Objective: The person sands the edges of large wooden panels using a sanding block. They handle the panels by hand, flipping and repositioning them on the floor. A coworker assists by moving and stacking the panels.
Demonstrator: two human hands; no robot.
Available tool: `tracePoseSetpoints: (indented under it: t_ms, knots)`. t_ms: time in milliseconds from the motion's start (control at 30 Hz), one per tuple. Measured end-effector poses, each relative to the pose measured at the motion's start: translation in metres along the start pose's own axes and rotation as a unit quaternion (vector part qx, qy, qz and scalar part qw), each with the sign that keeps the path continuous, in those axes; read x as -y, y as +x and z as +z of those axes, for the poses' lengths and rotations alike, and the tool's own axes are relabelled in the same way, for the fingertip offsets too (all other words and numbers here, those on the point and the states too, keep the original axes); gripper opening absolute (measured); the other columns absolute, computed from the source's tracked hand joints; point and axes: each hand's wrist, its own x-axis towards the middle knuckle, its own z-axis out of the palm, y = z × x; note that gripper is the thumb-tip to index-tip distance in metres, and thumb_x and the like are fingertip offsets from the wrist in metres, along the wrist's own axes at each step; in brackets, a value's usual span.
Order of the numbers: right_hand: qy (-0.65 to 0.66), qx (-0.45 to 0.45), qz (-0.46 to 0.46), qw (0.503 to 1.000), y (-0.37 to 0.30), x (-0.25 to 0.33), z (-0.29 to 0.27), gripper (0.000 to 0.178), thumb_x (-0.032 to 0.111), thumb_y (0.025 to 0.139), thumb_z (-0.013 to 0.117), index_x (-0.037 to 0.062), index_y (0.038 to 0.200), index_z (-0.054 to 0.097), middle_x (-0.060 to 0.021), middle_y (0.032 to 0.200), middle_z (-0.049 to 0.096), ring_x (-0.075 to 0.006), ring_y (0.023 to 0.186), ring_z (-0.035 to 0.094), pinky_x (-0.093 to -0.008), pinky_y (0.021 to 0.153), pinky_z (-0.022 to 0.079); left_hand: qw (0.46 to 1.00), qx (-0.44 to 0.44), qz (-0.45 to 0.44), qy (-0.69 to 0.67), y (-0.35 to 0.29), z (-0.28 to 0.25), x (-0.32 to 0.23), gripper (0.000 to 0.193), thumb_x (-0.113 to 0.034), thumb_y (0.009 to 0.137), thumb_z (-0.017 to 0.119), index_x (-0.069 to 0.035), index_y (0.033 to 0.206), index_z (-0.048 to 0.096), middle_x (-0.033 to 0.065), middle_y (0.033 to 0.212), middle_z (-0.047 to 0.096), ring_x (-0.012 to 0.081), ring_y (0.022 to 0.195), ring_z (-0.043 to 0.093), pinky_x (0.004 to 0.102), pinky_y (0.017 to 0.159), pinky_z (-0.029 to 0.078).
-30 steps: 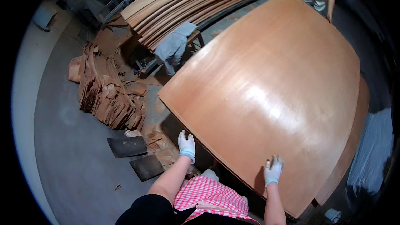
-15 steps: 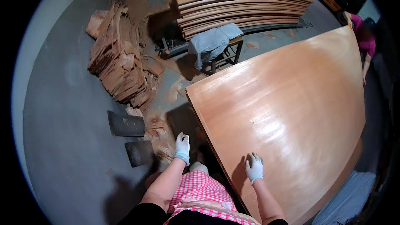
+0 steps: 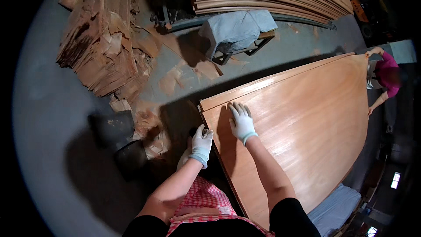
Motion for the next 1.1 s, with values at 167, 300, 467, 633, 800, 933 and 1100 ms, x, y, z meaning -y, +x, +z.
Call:
tracePoseSetpoints:
  t_ms: [167, 300, 467, 633, 800, 933, 1100]
  knots:
    - [-0.108, 0.13, -0.048, 0.984, 0.059, -0.002, 0.003, 0.047, 0.018, 0.083, 0.057, 0.0085, 0.129, 0.051, -0.0132, 0.138, 0.048, -0.0306, 0.134, 0.038, -0.0472, 0.116, 0.018, 0.998, 0.011, -0.034, -0.061, 0.003, -0.003, 0.0, 0.04, -0.004, 0.085, 0.07, 0.004, 0.122, 0.056, 0.0052, 0.105, 0.063, 0.0105, 0.093, 0.059, 0.0232, 0.085, 0.049]
    - [-0.051, 0.069, -0.07, 0.994, 0.061, 0.0, -0.007, 0.026, 0.014, 0.082, 0.058, 0.0115, 0.107, 0.062, -0.011, 0.126, 0.057, -0.0284, 0.128, 0.045, -0.0482, 0.115, 0.02, 0.994, 0.033, -0.069, -0.072, 0.005, -0.009, -0.002, 0.031, -0.002, 0.083, 0.072, 0.001, 0.111, 0.06, 0.0044, 0.103, 0.063, 0.0103, 0.091, 0.059, 0.0233, 0.082, 0.05]
    - [-0.029, 0.015, -0.058, 0.998, 0.066, -0.003, -0.042, 0.011, 0.014, 0.081, 0.062, 0.0127, 0.091, 0.065, -0.0074, 0.116, 0.061, -0.0289, 0.122, 0.049, -0.0504, 0.115, 0.02, 0.997, -0.022, 0.028, 0.067, 0.007, -0.009, -0.016, 0.045, -0.009, 0.076, 0.079, -0.001, 0.115, 0.059, 0.0073, 0.103, 0.061, 0.0154, 0.089, 0.06, 0.0276, 0.081, 0.051]
    - [-0.035, 0.089, -0.097, 0.991, 0.063, -0.012, -0.035, 0.016, 0.014, 0.082, 0.061, 0.0124, 0.097, 0.065, -0.0092, 0.125, 0.059, -0.0277, 0.128, 0.045, -0.0478, 0.116, 0.018, 0.987, -0.012, 0.121, 0.109, 0.011, -0.001, -0.039, 0.069, -0.014, 0.07, 0.083, -0.001, 0.128, 0.048, 0.015, 0.115, 0.054, 0.0243, 0.098, 0.059, 0.0342, 0.086, 0.051]
    - [0.001, 0.082, -0.083, 0.993, 0.056, -0.005, -0.025, 0.016, 0.012, 0.08, 0.062, 0.0119, 0.096, 0.065, -0.0087, 0.133, 0.053, -0.0291, 0.13, 0.043, -0.0471, 0.116, 0.02, 0.976, -0.012, 0.15, 0.159, 0.012, -0.004, -0.04, 0.07, -0.009, 0.07, 0.083, -0.001, 0.13, 0.047, 0.0142, 0.118, 0.052, 0.024, 0.101, 0.058, 0.033, 0.09, 0.05]
    - [0.03, 0.033, -0.042, 0.998, 0.05, -0.009, -0.029, 0.014, 0.01, 0.08, 0.063, 0.0107, 0.094, 0.065, -0.0154, 0.143, 0.043, -0.0332, 0.132, 0.039, -0.0483, 0.114, 0.023, 0.964, 0.031, 0.185, 0.19, 0.013, -0.009, -0.039, 0.074, -0.014, 0.069, 0.084, -0.001, 0.132, 0.046, 0.0163, 0.117, 0.053, 0.0253, 0.099, 0.058, 0.0336, 0.089, 0.05]
    - [0.03, 0.02, -0.012, 0.999, 0.047, 0.001, -0.027, 0.042, 0.009, 0.081, 0.061, 0.0106, 0.123, 0.056, -0.0174, 0.146, 0.038, -0.0347, 0.134, 0.036, -0.0486, 0.115, 0.021, 0.981, 0.018, 0.118, 0.151, 0.019, -0.008, -0.031, 0.072, -0.013, 0.071, 0.083, -0.001, 0.132, 0.047, 0.0132, 0.114, 0.054, 0.0212, 0.093, 0.058, 0.0321, 0.084, 0.052]
